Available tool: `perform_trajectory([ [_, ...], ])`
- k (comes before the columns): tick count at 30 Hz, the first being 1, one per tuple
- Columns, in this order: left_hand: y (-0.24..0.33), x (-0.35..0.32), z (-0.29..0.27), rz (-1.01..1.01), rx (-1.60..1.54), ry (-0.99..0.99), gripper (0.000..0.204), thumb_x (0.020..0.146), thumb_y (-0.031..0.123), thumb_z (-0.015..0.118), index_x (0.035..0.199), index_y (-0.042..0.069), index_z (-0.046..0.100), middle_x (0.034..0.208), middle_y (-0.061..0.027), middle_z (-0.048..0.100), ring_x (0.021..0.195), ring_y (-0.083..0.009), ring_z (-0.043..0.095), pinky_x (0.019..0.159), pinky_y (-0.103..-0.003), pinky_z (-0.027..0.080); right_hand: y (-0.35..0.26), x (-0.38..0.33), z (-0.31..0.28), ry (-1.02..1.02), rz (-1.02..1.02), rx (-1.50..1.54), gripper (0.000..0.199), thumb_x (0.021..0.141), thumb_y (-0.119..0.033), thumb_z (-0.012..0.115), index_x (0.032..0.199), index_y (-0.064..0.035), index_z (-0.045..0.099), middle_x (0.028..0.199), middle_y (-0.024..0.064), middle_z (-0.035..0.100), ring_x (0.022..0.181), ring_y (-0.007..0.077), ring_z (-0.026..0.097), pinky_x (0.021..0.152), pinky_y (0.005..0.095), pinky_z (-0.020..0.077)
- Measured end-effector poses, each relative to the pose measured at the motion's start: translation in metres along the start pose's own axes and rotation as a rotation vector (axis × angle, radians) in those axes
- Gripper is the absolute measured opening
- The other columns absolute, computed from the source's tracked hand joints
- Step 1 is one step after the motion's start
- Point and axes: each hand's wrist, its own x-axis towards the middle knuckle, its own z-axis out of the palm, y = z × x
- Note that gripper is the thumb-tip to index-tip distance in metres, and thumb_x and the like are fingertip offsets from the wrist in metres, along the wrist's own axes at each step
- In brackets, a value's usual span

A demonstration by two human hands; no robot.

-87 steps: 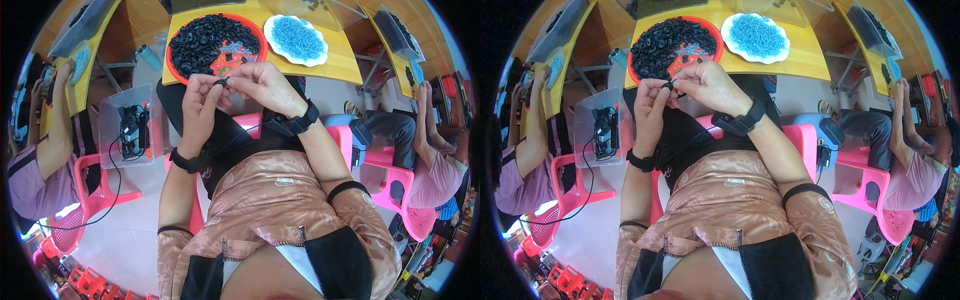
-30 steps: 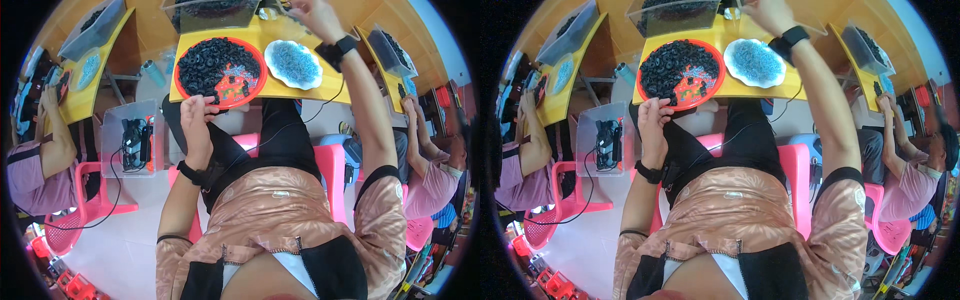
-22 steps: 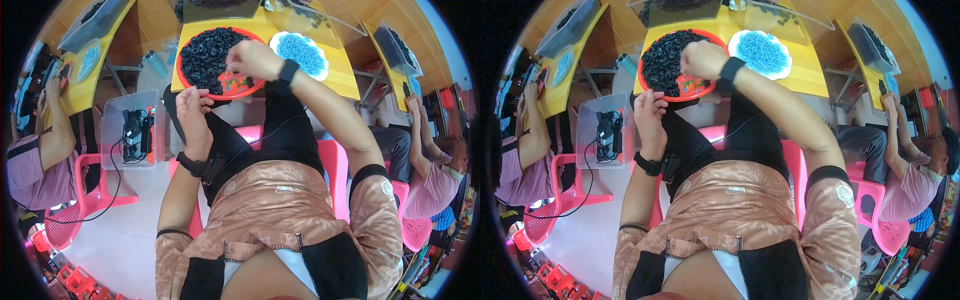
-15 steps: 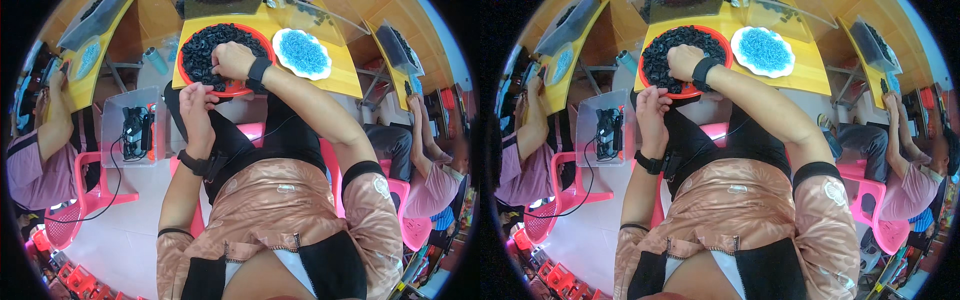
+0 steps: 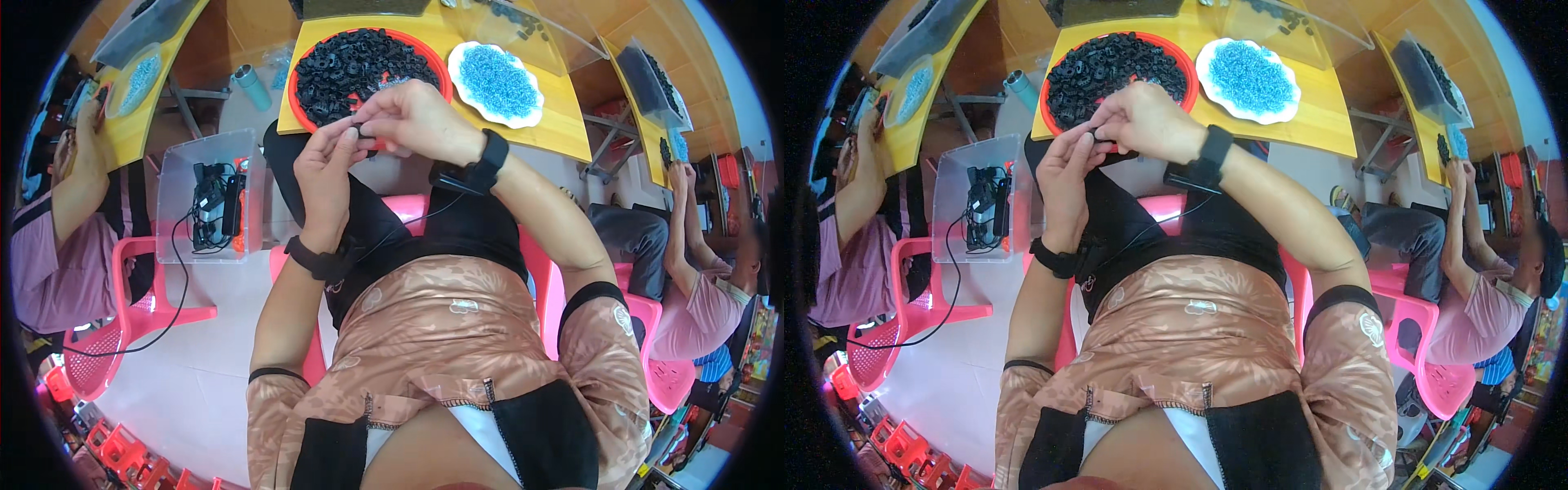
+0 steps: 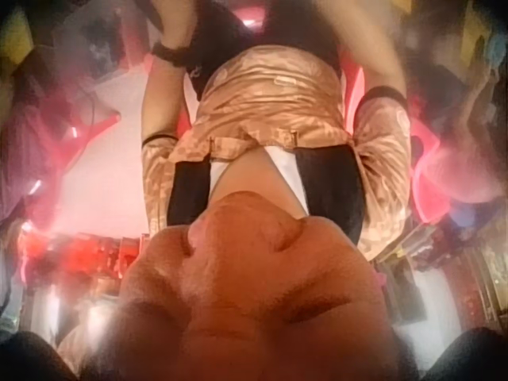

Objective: The person assembles small plastic components by hand, picking up parts from a tray and fitting small pieces into them.

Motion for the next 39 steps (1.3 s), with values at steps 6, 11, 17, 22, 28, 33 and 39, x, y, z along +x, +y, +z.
perform_trajectory([
  [6,0.0,0.004,-0.004,-0.134,-0.16,0.057,0.024,0.092,0.012,0.057,0.113,0.001,0.059,0.099,-0.0107,0.067,0.085,-0.0145,0.066,0.072,-0.022,0.052,0.038,0.014,-0.044,0.096,0.157,-0.102,0.016,0.083,-0.007,0.063,0.097,-0.0002,0.067,0.073,0.0063,0.068,0.063,0.0091,0.061,0.061,0.0239,0.0495],
  [11,0.001,0.005,-0.004,-0.163,-0.166,0.05,0.025,0.092,0.013,0.057,0.114,0.0,0.059,0.1,-0.011,0.066,0.085,-0.0147,0.066,0.072,-0.022,0.052,0.062,0.026,-0.046,0.127,0.124,-0.573,0.01,0.072,-0.017,0.065,0.077,-0.0099,0.071,0.076,0.0135,0.068,0.075,0.0285,0.066,0.07,0.0386,0.0518],
  [17,0.002,0.003,-0.005,-0.157,-0.207,0.062,0.024,0.091,0.011,0.059,0.112,-0.001,0.061,0.095,-0.0094,0.066,0.083,-0.0158,0.067,0.069,-0.021,0.053,0.042,0.028,-0.024,0.051,0.109,-0.763,0.011,0.071,-0.02,0.069,0.078,-0.0113,0.071,0.079,0.013,0.068,0.078,0.0304,0.066,0.069,0.0407,0.0513],
  [22,0.005,0.002,-0.002,-0.116,-0.151,-0.019,0.028,0.091,0.01,0.058,0.118,-0.001,0.057,0.101,-0.0093,0.065,0.088,-0.0161,0.066,0.072,-0.022,0.053,0.053,0.029,-0.018,0.044,0.076,-0.815,0.013,0.07,-0.018,0.07,0.078,-0.007,0.07,0.078,0.0135,0.067,0.077,0.0301,0.065,0.069,0.0399,0.0509],
  [28,0.004,0.002,-0.006,-0.096,-0.265,-0.106,0.029,0.09,0.002,0.056,0.119,-0.003,0.053,0.104,-0.0079,0.062,0.096,-0.018,0.064,0.082,-0.024,0.053,0.045,0.02,-0.022,0.078,-0.063,-0.524,0.012,0.072,-0.011,0.067,0.074,0.0004,0.064,0.07,0.0126,0.065,0.067,0.0223,0.066,0.064,0.0325,0.0518],
  [33,0.012,0.001,0.0,-0.134,-0.429,-0.136,0.026,0.09,0.002,0.056,0.116,-0.001,0.056,0.105,-0.0098,0.063,0.101,-0.0184,0.063,0.084,-0.025,0.052,0.028,-0.005,-0.018,0.148,-0.053,-0.089,0.008,0.078,-0.004,0.068,0.078,0.0013,0.061,0.07,0.0048,0.064,0.064,0.0099,0.062,0.058,0.0244,0.0501],
  [39,0.0,0.004,-0.009,-0.16,-0.446,-0.099,0.026,0.089,0.002,0.057,0.116,0.0,0.057,0.101,-0.0059,0.063,0.091,-0.0131,0.062,0.08,-0.023,0.05,0.005,-0.028,0.001,0.133,0.029,0.165,0.006,0.084,-0.002,0.065,0.086,0.002,0.06,0.075,0.0032,0.063,0.067,0.0073,0.061,0.055,0.0208,0.0492],
])
